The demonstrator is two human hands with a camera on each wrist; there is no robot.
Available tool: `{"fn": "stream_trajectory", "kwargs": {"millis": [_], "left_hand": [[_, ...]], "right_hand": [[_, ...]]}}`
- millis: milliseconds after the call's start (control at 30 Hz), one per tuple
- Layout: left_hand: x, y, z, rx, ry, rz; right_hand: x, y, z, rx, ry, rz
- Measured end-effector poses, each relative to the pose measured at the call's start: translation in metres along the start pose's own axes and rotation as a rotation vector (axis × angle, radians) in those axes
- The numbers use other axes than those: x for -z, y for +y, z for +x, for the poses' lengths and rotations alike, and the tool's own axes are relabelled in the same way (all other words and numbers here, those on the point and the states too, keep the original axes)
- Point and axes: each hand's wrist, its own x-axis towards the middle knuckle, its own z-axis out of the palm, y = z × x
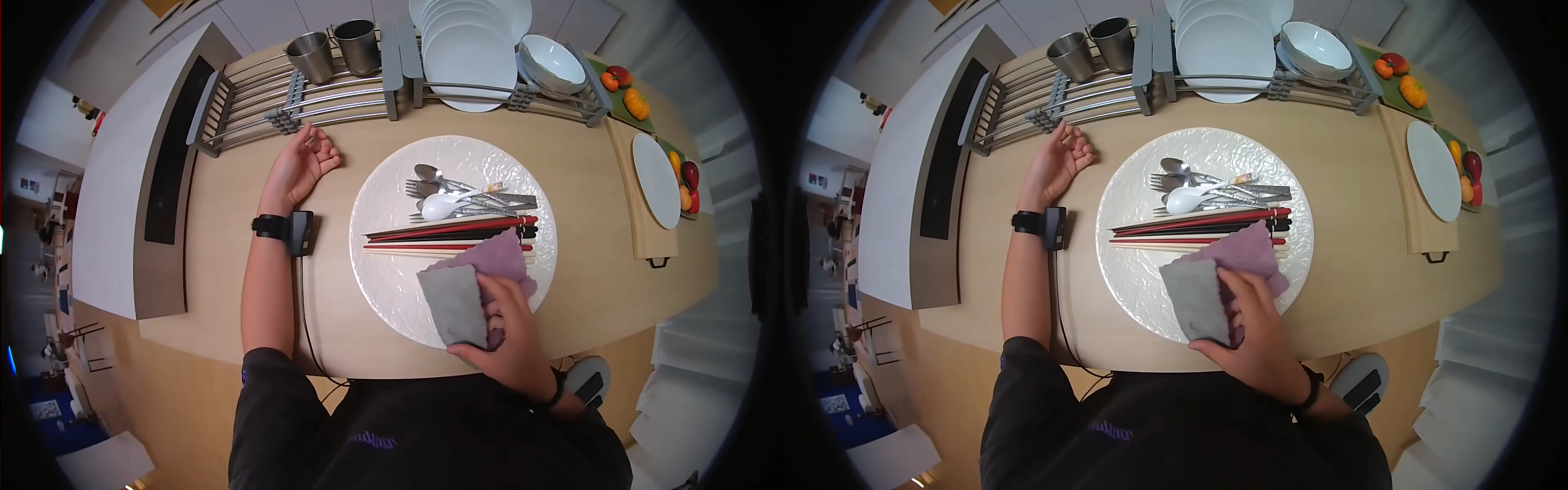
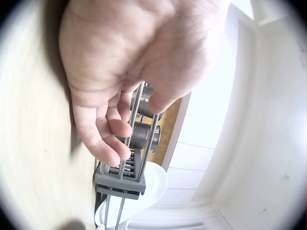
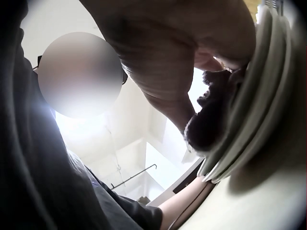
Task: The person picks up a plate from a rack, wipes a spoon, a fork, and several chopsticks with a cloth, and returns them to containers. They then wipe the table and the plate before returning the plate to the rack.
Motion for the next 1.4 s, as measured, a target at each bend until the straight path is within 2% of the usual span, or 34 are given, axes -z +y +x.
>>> {"fn": "stream_trajectory", "kwargs": {"millis": [100, 200, 300, 333, 433, 533, 667, 733, 1033, 1100, 1167, 1200, 1267, 1333, 1400], "left_hand": [[0.001, 0.000, 0.000, 0.003, -0.009, -0.018], [-0.001, 0.001, 0.000, 0.006, 0.003, -0.007], [-0.002, 0.001, -0.001, 0.002, 0.009, -0.003], [-0.002, 0.000, -0.001, 0.003, 0.005, -0.005], [-0.003, 0.000, -0.001, -0.002, -0.007, -0.007], [-0.010, 0.000, -0.005, -0.007, 0.037, 0.028], [-0.009, 0.000, -0.005, -0.007, 0.040, 0.031], [-0.007, -0.001, -0.004, -0.012, 0.035, 0.016], [-0.002, -0.001, -0.002, -0.008, 0.012, 0.024], [-0.001, -0.001, -0.001, -0.007, 0.002, 0.030], [-0.002, 0.000, -0.002, -0.004, 0.020, 0.032], [-0.003, 0.000, -0.003, -0.002, 0.021, 0.031], [-0.007, 0.001, -0.005, 0.001, 0.022, 0.029], [-0.009, 0.001, -0.006, -0.002, 0.024, 0.025], [-0.008, 0.001, -0.005, -0.006, 0.023, 0.025]], "right_hand": [[0.010, 0.014, 0.004, 0.249, -0.135, -0.252], [0.017, 0.010, 0.010, 0.135, -0.183, 0.072], [0.031, 0.017, 0.008, -0.116, -0.109, 0.565], [0.032, 0.025, 0.007, -0.088, -0.117, 0.739], [0.034, 0.024, 0.003, 0.003, 0.016, 1.152], [0.044, 0.044, 0.000, 0.275, -0.060, 1.361], [0.053, 0.059, 0.002, 0.518, 0.071, 1.538], [0.053, 0.065, 0.003, 0.562, 0.077, 1.600], [0.047, 0.090, 0.020, 0.496, -0.039, 1.787], [0.044, 0.092, 0.023, 0.452, -0.017, 1.707], [0.042, 0.080, 0.025, 0.365, 0.121, 1.308], [0.042, 0.066, 0.019, 0.310, 0.302, 0.812], [0.037, 0.045, 0.016, 0.291, 0.518, 0.134], [0.032, 0.038, 0.017, 0.380, 0.634, -0.220], [0.026, 0.048, 0.021, 0.251, 0.818, -0.207]]}}
